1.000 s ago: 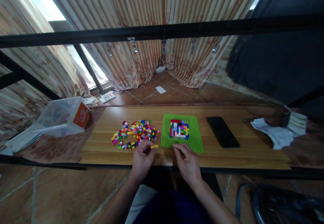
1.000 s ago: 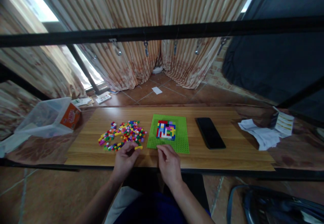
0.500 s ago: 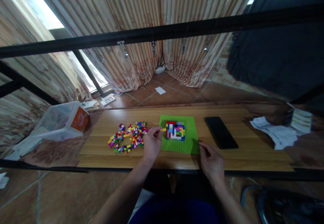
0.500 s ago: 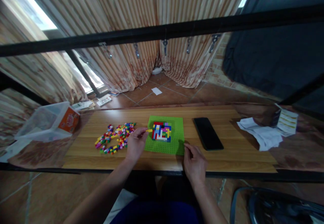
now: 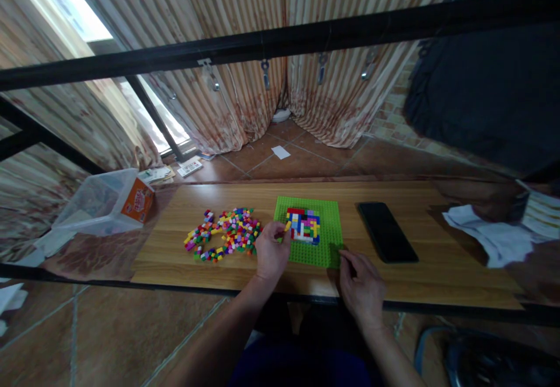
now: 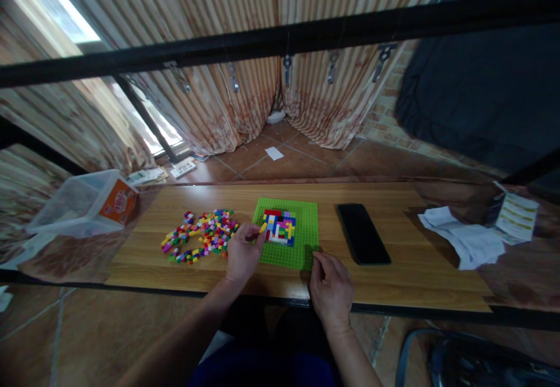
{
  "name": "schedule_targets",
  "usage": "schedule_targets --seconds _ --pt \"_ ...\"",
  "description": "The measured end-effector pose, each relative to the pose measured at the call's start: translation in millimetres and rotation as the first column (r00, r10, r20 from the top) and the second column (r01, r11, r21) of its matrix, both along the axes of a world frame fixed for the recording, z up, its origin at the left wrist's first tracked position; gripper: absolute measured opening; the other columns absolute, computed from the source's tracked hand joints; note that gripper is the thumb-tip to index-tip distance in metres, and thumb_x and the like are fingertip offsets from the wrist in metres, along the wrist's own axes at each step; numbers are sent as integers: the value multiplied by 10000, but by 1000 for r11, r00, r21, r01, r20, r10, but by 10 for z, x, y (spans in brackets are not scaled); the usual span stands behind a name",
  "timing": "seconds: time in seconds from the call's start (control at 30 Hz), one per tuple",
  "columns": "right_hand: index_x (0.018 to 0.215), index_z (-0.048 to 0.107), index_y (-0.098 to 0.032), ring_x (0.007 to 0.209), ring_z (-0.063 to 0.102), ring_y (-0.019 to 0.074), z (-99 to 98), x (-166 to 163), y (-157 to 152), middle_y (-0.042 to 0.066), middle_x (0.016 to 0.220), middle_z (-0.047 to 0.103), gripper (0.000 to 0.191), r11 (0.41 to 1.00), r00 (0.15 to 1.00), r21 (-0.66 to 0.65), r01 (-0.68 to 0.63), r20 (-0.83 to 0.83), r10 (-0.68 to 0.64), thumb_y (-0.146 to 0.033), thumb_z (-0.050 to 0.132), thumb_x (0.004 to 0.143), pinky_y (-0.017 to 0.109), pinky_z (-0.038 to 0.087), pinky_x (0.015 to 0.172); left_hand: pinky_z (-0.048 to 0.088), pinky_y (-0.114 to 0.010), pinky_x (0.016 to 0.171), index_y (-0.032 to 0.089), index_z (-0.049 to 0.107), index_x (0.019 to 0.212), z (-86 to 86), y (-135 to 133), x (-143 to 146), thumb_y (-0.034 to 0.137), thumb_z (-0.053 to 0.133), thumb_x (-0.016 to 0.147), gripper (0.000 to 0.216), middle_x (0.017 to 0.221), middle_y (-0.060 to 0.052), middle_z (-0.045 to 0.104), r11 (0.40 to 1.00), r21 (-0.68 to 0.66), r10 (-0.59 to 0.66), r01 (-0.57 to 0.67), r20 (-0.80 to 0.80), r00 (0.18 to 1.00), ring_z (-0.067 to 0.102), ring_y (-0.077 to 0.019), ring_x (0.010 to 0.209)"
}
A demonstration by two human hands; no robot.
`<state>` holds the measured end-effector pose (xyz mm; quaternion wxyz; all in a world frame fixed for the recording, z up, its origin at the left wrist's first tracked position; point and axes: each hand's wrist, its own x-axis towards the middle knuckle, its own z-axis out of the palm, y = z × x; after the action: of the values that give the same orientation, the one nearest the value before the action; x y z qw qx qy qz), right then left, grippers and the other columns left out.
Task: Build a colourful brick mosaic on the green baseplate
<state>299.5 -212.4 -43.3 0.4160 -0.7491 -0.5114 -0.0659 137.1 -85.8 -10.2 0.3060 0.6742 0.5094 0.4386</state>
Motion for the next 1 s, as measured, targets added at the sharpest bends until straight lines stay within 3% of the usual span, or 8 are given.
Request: schedule_targets --seconds 0.3,0.47,0.67,0.87,1.0 --pt "956 702 -162 879 652 199 -26 7 -1 88 935 713 257 1000 999 2 -5 36 5 -289 481 930 332 513 818 512 -294 760 194 644 857 81 9 -16 183 700 729 140 841 -18 649 997 -35 -76 74 -68 995 621 -149 792" --pt "951 705 -162 887 652 206 -35 6 -4 93 947 714 260 1000 999 -11 17 47 -17 -300 486 923 338 510 821 509 -294 777 187 670 912 93 26 -79 215 668 764 150 873 -37 663 990 -68 -128 127 -10 992 627 -154 812" --pt "957 705 -158 881 652 205 -12 2 -8 95 933 714 271 1000 999 -6 2 53 -2 -298 474 927 334 506 821 500 -278 734 157 682 880 99 230 -76 222 534 853 164 848 -59 691 990 -134 -32 40 65 997 637 -160 800" --pt "955 705 -167 869 652 208 -17 5 -9 94 925 713 278 1000 998 -25 8 60 -7 -318 473 929 334 505 801 489 -248 645 147 685 848 92 391 63 214 625 790 107 763 -39 698 965 -258 -33 55 90 995 630 -136 686" --pt "957 702 -169 870 651 203 -25 8 -12 89 922 712 267 999 998 -31 8 62 -6 -316 482 927 327 503 803 497 -250 664 141 684 872 49 377 100 202 643 778 120 795 -48 710 954 -294 -35 66 110 993 640 -134 700"
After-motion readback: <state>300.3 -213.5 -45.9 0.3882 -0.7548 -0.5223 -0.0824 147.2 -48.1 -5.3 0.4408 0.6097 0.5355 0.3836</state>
